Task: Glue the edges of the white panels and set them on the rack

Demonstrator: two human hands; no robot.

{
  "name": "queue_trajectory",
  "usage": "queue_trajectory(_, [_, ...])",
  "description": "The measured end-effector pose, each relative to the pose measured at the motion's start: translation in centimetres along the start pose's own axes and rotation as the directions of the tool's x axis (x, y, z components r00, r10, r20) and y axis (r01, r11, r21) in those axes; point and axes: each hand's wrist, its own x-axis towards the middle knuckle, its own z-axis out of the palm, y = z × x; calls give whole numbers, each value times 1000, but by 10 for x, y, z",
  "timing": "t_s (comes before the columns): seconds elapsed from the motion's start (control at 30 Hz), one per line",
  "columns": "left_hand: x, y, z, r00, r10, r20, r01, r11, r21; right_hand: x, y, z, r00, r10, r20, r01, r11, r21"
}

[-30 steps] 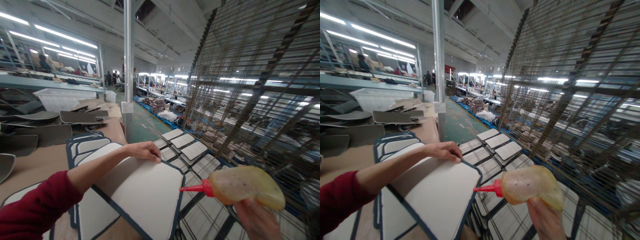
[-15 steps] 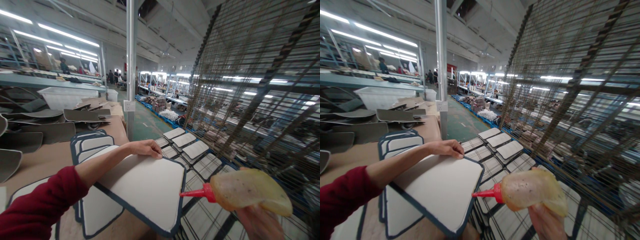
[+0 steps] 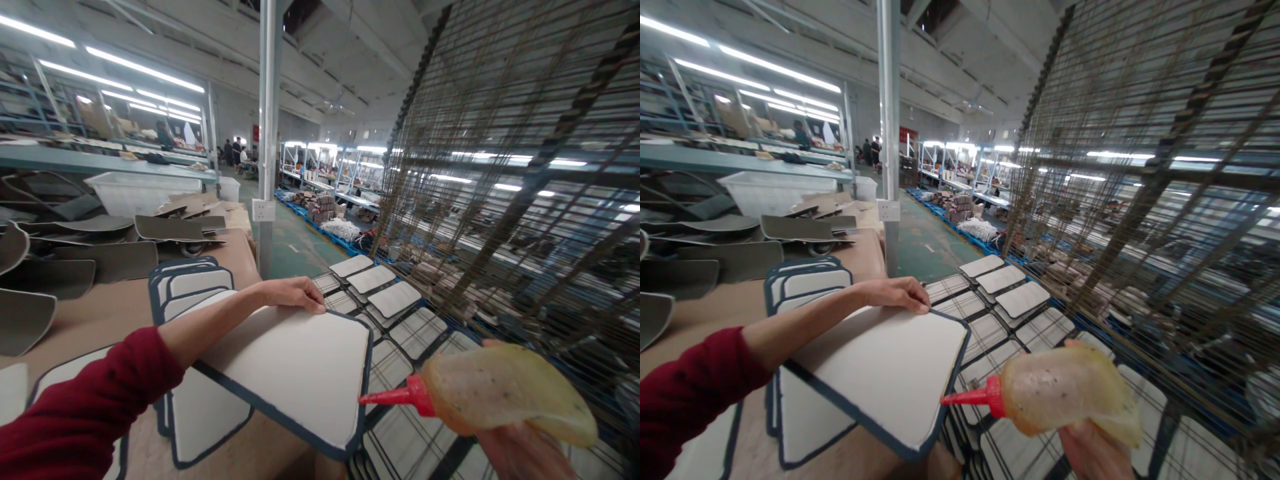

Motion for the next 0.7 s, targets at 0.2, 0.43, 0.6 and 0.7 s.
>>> queue_trajectory(0.2, [-4, -1, 1, 1000, -12, -25, 11, 1000, -9, 0, -5, -2, 992, -5, -126, -3, 998, -65])
queue_trajectory(0.43, [-5, 0, 2, 996, -31, -83, 26, 998, -66, -9, 11, -8, 982, 37, -184, -54, 995, -85])
queue_trajectory(0.6, [-7, -3, 2, 990, -57, -128, 42, 992, -121, -7, 12, -11, 977, -20, -212, -4, 994, -112])
queue_trajectory(0.7, [-7, -8, 0, 985, -74, -157, 48, 985, -163, -6, 11, -13, 973, -44, -227, 7, 987, -158])
